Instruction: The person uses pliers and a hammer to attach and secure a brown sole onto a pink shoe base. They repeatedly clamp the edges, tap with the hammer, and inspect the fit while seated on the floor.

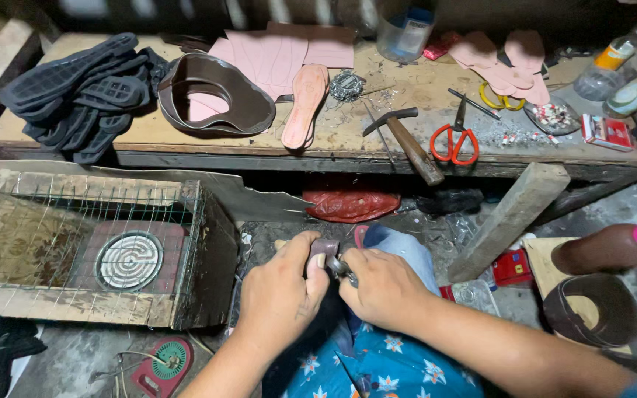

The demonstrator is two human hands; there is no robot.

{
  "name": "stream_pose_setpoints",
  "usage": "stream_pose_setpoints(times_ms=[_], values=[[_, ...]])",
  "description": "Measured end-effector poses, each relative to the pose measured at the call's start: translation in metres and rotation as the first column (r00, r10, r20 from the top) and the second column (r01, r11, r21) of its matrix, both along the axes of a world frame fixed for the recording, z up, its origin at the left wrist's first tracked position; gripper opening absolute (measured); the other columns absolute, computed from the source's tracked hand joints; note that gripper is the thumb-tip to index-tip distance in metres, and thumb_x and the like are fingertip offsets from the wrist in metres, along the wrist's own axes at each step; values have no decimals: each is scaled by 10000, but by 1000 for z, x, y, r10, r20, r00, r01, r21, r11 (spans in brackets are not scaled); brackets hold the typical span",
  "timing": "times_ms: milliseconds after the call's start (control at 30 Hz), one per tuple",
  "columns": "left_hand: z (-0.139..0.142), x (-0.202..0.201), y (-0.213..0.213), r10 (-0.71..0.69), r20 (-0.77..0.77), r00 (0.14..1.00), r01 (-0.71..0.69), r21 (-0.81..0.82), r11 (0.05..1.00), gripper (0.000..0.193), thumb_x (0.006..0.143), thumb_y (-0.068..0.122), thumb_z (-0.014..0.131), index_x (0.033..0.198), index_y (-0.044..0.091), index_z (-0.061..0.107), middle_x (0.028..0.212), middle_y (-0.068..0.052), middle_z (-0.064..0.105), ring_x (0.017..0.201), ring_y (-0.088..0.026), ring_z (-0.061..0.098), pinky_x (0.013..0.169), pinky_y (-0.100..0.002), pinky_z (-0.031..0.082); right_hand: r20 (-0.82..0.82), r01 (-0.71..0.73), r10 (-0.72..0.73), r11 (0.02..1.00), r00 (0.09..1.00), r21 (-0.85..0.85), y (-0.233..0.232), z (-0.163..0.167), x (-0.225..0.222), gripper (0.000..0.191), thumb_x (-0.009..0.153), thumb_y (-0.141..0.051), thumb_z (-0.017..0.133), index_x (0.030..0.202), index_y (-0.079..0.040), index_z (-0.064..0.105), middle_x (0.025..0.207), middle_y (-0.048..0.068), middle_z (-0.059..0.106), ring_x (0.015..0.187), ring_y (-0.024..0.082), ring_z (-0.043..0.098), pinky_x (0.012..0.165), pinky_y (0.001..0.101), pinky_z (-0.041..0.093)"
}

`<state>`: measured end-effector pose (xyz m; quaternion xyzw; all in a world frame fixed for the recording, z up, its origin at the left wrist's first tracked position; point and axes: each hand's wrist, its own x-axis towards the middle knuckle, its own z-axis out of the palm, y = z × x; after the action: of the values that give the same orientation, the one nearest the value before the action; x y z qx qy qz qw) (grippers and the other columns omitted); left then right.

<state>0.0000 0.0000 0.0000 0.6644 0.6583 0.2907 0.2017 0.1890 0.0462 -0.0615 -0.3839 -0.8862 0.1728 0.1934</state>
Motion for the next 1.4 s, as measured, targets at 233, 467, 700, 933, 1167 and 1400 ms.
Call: stream_pose_setpoints(times_ms=[233,467,700,933,1167,1400], values=[[-10,-17,12,61,60,996,-66,82,994,311,929,265,575,1202,132,645,936,-183,751,775,-433,704,676,-519,554,-68,101,-100,995,993,6,1,-10,-36,248,806,-166,690,937,-20,539,824,208,673,810,419,663,689,513,529],[-1,-16,-12,-11,201,980,11,1,1000,375,935,243,567,1285,149,664,946,-192,753,834,-419,720,714,-483,565,53,-71,161,677,986,-732,-8,35,-13,269,820,-194,650,997,-16,553,841,226,700,808,397,713,733,471,571],[4,-24,-4,57,141,988,-46,-81,996,316,929,281,555,1181,145,690,940,-171,772,871,-404,726,768,-469,576,-40,-163,184,725,982,-669,-3,30,-22,334,866,-248,615,1142,-64,579,927,185,721,899,384,702,822,466,544],[0,-17,-8,22,22,1000,-22,31,999,313,924,255,550,1190,122,646,994,-184,740,817,-437,700,723,-518,552,91,-43,119,807,989,-589,-8,40,-10,451,882,-222,621,1280,-39,512,1187,231,638,1178,398,590,1005,473,448],[-2,0,-14,-29,-32,999,30,29,999,333,910,256,579,1204,104,618,1049,-160,732,762,-423,702,665,-519,554,266,4,156,855,951,-518,-3,76,3,447,878,-203,633,1255,-21,477,1076,235,670,1090,419,630,933,501,478],[-6,-3,-15,-75,41,996,69,125,990,330,892,236,592,1190,100,636,1033,-150,749,764,-407,720,647,-496,565,220,25,50,946,974,-324,-8,36,5,229,861,-226,687,972,-46,599,910,203,703,927,422,670,825,525,509]])
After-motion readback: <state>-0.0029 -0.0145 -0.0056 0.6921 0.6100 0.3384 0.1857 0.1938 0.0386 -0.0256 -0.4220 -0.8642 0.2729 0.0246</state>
